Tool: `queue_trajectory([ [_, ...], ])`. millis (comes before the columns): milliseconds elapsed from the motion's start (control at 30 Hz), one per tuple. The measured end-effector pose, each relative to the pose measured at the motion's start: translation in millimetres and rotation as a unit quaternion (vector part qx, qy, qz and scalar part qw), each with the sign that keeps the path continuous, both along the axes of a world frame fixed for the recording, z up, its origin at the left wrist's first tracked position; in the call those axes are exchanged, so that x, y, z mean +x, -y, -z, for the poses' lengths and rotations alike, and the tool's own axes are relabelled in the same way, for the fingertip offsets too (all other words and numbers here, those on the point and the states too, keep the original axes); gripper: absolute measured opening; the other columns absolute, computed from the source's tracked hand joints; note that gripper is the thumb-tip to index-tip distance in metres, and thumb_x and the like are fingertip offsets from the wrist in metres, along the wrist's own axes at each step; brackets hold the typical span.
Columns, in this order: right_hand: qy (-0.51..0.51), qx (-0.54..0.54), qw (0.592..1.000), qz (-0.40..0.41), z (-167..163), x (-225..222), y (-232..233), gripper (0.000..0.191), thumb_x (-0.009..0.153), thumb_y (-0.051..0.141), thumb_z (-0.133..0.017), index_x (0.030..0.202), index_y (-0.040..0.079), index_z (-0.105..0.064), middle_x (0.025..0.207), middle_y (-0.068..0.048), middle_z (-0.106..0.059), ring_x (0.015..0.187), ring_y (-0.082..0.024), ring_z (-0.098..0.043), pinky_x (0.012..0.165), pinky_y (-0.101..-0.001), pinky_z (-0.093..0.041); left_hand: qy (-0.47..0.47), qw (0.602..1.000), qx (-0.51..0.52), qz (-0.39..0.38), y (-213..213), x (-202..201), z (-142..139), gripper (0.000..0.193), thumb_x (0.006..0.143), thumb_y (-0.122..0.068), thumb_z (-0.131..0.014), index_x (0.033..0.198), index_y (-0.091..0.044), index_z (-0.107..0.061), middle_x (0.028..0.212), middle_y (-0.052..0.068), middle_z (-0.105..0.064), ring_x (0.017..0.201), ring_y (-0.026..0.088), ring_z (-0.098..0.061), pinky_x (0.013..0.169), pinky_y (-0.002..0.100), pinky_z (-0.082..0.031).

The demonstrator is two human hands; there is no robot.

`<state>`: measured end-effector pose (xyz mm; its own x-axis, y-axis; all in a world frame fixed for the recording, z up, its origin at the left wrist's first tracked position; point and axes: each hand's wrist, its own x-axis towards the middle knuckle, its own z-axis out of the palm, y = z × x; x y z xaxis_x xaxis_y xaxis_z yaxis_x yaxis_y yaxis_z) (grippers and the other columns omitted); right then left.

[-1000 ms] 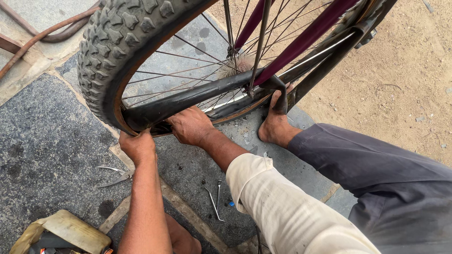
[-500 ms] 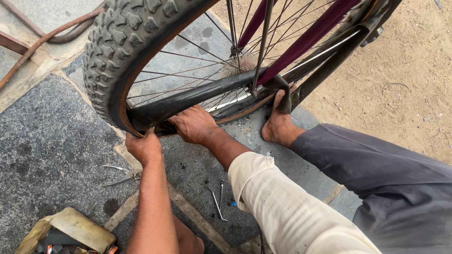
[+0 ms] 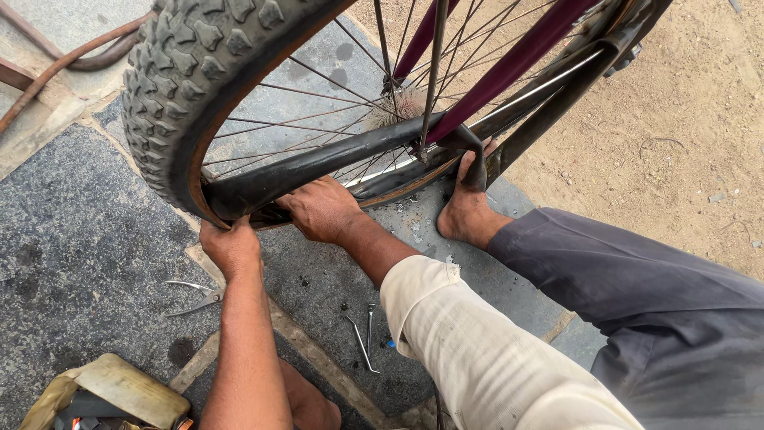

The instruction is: The person fits a rubber inner tube onto a bicycle wheel by hand and tucks it under the tire rim.

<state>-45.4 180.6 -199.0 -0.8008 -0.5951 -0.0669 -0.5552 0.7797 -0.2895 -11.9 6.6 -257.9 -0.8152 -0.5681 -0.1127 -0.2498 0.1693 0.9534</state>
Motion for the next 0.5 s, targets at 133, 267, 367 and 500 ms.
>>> queue_trajectory([
  [133,-0.004,0.0,1.0,-0.002,1,-2,-1,0.044,0.091,0.007,-0.051,0.13,0.021,-0.066,0.117,-0.005,-0.074,0.116,-0.021,-0.066,0.109,-0.046,-0.04,0.014,0.999,-0.02,-0.033,-5,2,2,0.033,0.089,0.0,-0.074,0.119,0.001,-0.063,0.117,0.013,-0.073,0.11,0.024,-0.073,0.094,0.035,-0.057],
  [267,-0.01,-0.003,1.0,0.0,0,0,0,0.045,0.091,0.007,-0.051,0.13,0.021,-0.066,0.118,-0.005,-0.074,0.116,-0.021,-0.067,0.11,-0.0449,-0.04,0.026,0.997,-0.076,-0.004,-1,3,2,0.03,0.091,-0.003,-0.076,0.119,0.0,-0.064,0.115,0.014,-0.073,0.109,0.025,-0.072,0.095,0.037,-0.055],
  [367,-0.011,0.014,1.0,0.002,-1,2,3,0.04,0.093,0.009,-0.052,0.13,0.019,-0.065,0.117,-0.005,-0.074,0.116,-0.021,-0.067,0.111,-0.0452,-0.039,0.03,0.995,-0.092,0.04,8,2,1,0.03,0.092,-0.004,-0.075,0.119,-0.001,-0.064,0.114,0.013,-0.071,0.11,0.024,-0.07,0.097,0.037,-0.053],
  [500,0.001,-0.023,0.999,0.022,-2,4,6,0.038,0.09,0.011,-0.054,0.124,0.021,-0.067,0.115,-0.004,-0.074,0.115,-0.021,-0.066,0.109,-0.0469,-0.038,0.024,0.998,-0.032,0.051,15,-4,-2,0.026,0.089,-0.002,-0.076,0.113,-0.002,-0.066,0.108,0.01,-0.073,0.105,0.021,-0.071,0.095,0.036,-0.054],
])
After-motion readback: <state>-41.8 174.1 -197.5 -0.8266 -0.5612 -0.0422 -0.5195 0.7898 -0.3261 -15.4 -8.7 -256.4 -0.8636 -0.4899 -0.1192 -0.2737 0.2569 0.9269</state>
